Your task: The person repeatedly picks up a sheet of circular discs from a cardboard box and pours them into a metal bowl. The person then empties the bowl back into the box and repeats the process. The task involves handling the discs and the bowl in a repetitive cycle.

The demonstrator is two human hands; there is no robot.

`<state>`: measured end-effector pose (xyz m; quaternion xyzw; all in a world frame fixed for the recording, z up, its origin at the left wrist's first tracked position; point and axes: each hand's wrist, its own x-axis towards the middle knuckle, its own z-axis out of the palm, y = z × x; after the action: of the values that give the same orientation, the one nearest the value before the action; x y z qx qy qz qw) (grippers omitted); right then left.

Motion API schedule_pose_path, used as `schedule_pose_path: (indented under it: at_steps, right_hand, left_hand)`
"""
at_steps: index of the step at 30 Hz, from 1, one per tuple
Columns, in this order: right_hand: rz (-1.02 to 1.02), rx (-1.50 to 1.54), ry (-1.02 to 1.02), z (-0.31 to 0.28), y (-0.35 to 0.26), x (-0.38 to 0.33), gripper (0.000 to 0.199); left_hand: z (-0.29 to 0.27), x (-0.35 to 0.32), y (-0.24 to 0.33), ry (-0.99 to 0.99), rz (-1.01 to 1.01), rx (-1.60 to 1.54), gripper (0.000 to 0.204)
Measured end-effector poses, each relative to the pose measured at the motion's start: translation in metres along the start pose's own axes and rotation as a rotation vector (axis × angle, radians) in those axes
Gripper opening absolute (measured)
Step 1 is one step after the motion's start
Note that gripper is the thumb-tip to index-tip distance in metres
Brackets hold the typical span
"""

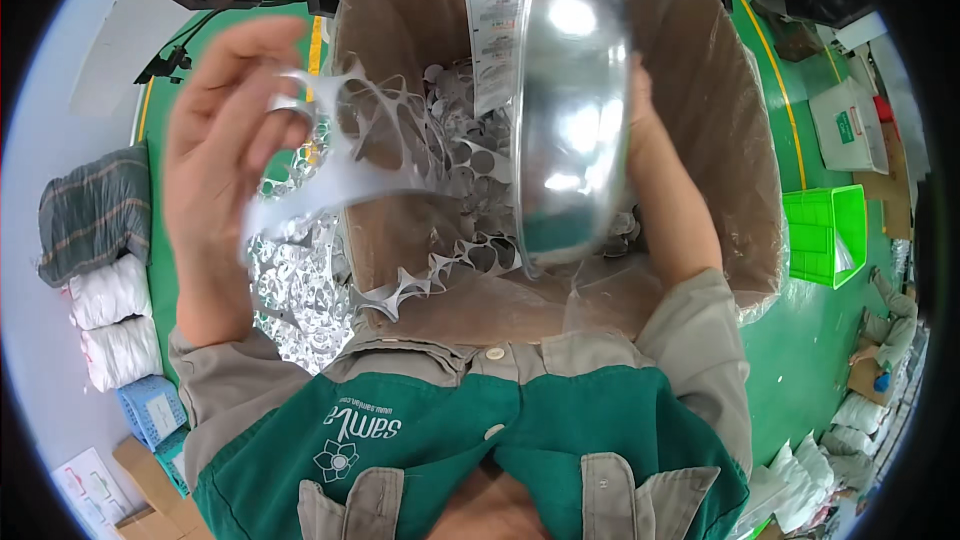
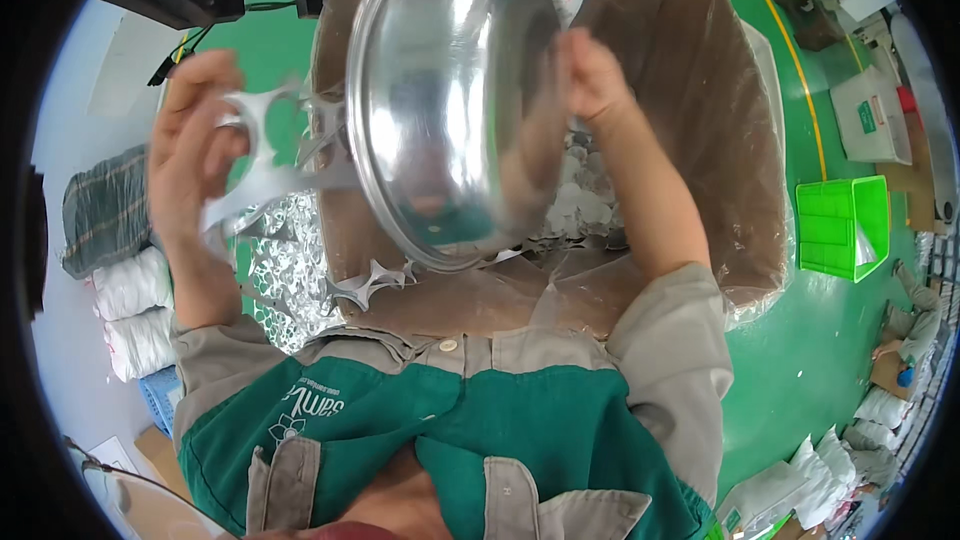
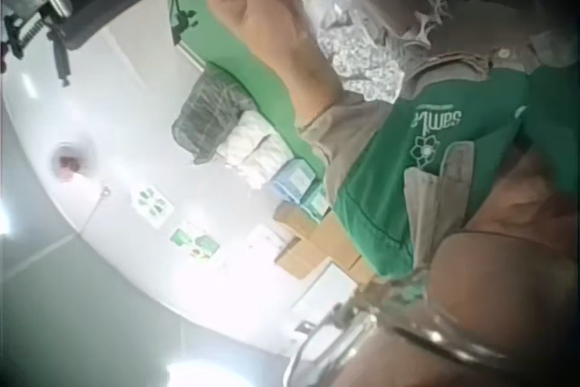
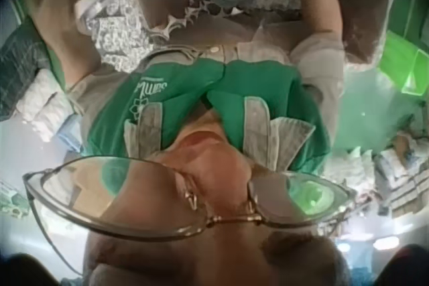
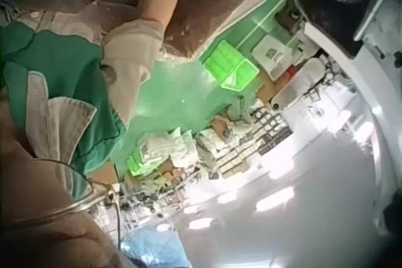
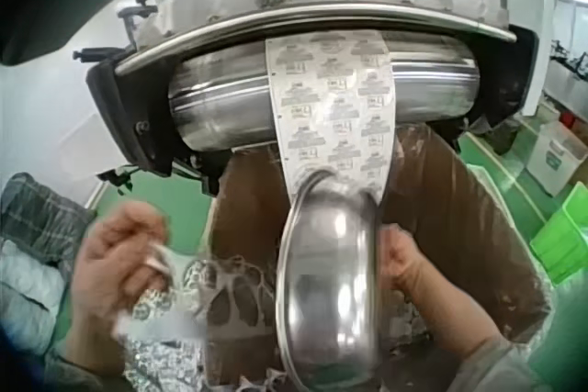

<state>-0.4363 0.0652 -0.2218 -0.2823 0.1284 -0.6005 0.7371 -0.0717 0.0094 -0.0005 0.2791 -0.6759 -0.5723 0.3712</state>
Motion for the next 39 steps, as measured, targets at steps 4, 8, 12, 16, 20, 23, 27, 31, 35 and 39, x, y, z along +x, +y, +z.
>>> schedule_pose_path:
  at_steps: [4, 8, 12, 16, 20, 23, 27, 31, 35, 39]
  right_hand:
    - [0.631, -1.34, 0.5, -0.029, 0.072, -0.007, 0.067]
    - [1.163, -1.98, 0.442, -0.089, 0.098, -0.062, 0.061]
    - [1.376, -2.068, -0.034, -0.067, 0.055, -0.052, 0.039]
    - [0.9, -1.771, -0.018, 0.027, -0.016, -0.001, 0.058]
    - [-0.016, -0.528, 0.012, 0.096, -0.063, 0.0, 0.065]
    - [-0.37, -0.057, 0.109, 0.025, -0.049, -0.011, 0.066]
    - [0.25, -1.009, 1.027, -0.118, 0.012, -0.059, 0.026]
    - [1.184, -2.059, 0.356, -0.128, 0.089, -0.085, 0.055]
    - [1.236, -1.96, 0.046, -0.067, 0.041, -0.043, 0.051]
    - [0.352, -1.4, 0.295, 0.067, -0.04, 0.016, 0.046]
  left_hand:
    - [-0.035, -0.021, 0.04, -0.011, 0.466, -0.017, 0.046]
    - [-0.105, -0.031, 0.052, 0.039, 0.319, 0.228, 0.044]
    - [-0.038, -0.02, 0.034, 0.309, 0.138, 0.581, 0.025]
    - [-0.015, 0.009, -0.013, 0.037, 0.066, 0.481, 0.02]
    - [-0.042, -0.012, -0.007, 0.186, -0.017, 0.347, 0.02]
    - [-0.056, -0.009, -0.014, 0.106, 0.013, 0.359, 0.02]
    - [-0.061, -0.011, -0.017, 0.119, 0.045, 0.271, 0.02]
    - [-0.061, -0.009, -0.016, 0.125, 0.032, 0.277, 0.02]
    - [-0.038, -0.001, -0.007, 0.086, 0.06, 0.32, 0.02]
    - [-0.048, -0.01, 0.006, 0.105, 0.14, 0.228, 0.021]
